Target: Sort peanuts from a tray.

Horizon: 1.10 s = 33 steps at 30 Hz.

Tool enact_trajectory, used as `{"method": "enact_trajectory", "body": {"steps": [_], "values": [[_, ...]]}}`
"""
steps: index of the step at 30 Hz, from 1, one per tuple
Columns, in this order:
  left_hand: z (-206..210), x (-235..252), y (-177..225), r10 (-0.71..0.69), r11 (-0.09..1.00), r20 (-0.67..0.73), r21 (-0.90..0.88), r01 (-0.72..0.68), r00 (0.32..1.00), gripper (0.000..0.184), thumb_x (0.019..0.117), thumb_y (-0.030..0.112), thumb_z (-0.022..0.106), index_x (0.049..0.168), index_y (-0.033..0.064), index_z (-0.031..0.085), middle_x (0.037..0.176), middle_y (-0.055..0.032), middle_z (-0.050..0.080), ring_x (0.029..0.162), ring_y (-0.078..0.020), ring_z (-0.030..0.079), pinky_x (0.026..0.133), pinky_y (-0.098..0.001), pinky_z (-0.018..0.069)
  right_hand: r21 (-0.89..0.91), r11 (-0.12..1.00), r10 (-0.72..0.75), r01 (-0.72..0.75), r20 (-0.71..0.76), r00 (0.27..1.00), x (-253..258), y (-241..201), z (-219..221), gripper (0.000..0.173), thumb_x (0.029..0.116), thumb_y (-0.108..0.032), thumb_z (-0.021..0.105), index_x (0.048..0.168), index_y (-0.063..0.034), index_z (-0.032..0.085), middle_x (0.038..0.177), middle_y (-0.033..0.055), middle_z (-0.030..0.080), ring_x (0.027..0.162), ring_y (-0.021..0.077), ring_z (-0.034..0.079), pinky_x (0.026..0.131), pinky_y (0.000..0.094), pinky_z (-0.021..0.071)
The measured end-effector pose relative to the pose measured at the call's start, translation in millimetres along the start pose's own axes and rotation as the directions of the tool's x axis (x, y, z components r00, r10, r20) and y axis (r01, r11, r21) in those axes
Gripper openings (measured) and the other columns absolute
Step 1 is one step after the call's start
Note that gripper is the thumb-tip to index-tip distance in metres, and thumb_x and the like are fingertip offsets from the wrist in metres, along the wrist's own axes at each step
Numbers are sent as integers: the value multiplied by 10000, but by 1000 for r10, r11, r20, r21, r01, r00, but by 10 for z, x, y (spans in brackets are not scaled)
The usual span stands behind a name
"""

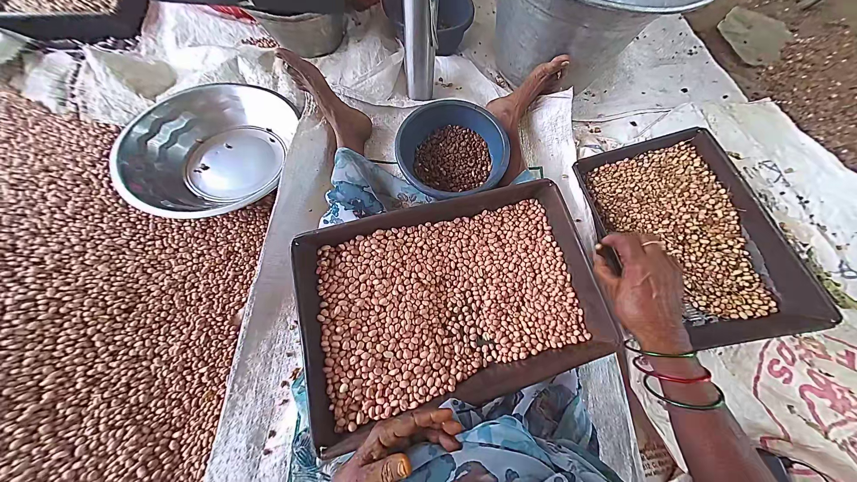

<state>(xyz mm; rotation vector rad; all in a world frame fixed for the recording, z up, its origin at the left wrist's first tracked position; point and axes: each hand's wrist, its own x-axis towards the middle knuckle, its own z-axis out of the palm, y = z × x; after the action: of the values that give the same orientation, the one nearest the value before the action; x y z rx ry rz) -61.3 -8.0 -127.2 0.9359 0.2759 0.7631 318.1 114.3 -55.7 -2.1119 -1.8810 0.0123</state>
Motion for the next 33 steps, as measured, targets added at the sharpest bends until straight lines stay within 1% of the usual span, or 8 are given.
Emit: {"method": "enact_trajectory", "body": {"steps": [2,5,10,13,20,24,28,33], "values": [[-8,-1,7,-5,1000,2,-18,5,1000,586,1034,468,519,1491,103,516,1397,-95,633,1276,-182,610,1114,-326,463,19,999,43,-42,-19,999,99,110,-208,451,952,-195,733,1290,66,588,1268,387,560,1149,613,555,910,763,418],[-37,10,17,-23,999,4,-47,23,1000,571,1033,449,531,1485,101,525,1395,-105,633,1270,-191,615,1108,-331,467,370,890,-341,267,149,928,-71,-134,-9,233,926,-142,710,1121,-16,734,1096,208,717,953,392,696,808,562,552],[-39,27,20,-24,1000,22,-14,24,999,547,1038,439,529,1464,98,546,1404,-93,629,1274,-176,614,1108,-326,470,786,485,-856,385,334,395,-562,-1210,672,312,921,-142,730,1233,-138,742,1348,179,638,1313,409,549,988,645,432],[-33,-17,18,-20,1000,13,-16,20,1000,552,1037,445,527,1464,96,546,1402,-84,631,1271,-164,613,1107,-318,467,778,442,-897,446,371,242,-541,-1325,826,140,927,-140,707,1043,-112,781,1206,160,684,1323,442,508,988,712,350],[-94,-55,-35,21,993,55,-116,-14,998,513,1046,401,529,1462,102,551,1416,-91,621,1289,-174,604,1116,-318,461,143,884,-455,445,483,748,-16,-509,379,304,953,35,577,1098,-123,794,1406,202,620,1473,526,325,1054,792,212],[-103,-25,-22,-12,996,61,-86,17,998,516,1039,403,544,1450,92,563,1405,-90,629,1288,-169,601,1113,-314,460,520,697,-710,494,404,577,-301,-999,511,261,925,-17,634,1120,-118,776,1253,187,686,1224,439,609,908,645,486],[-110,-54,-26,-11,997,48,-73,14,999,519,1042,416,530,1453,100,565,1381,-86,647,1255,-164,625,1095,-314,479,727,512,-859,457,422,291,-440,-1604,876,255,975,-19,581,1112,-120,770,1393,165,622,1468,463,369,1041,791,265],[-122,-72,-36,15,995,63,-97,-9,998,522,1046,413,523,1458,94,557,1390,-96,639,1255,-175,627,1091,-313,486,388,737,-675,553,381,632,316,-1304,802,277,923,7,661,1087,-169,800,1388,134,639,1476,458,356,1032,782,276]]}}
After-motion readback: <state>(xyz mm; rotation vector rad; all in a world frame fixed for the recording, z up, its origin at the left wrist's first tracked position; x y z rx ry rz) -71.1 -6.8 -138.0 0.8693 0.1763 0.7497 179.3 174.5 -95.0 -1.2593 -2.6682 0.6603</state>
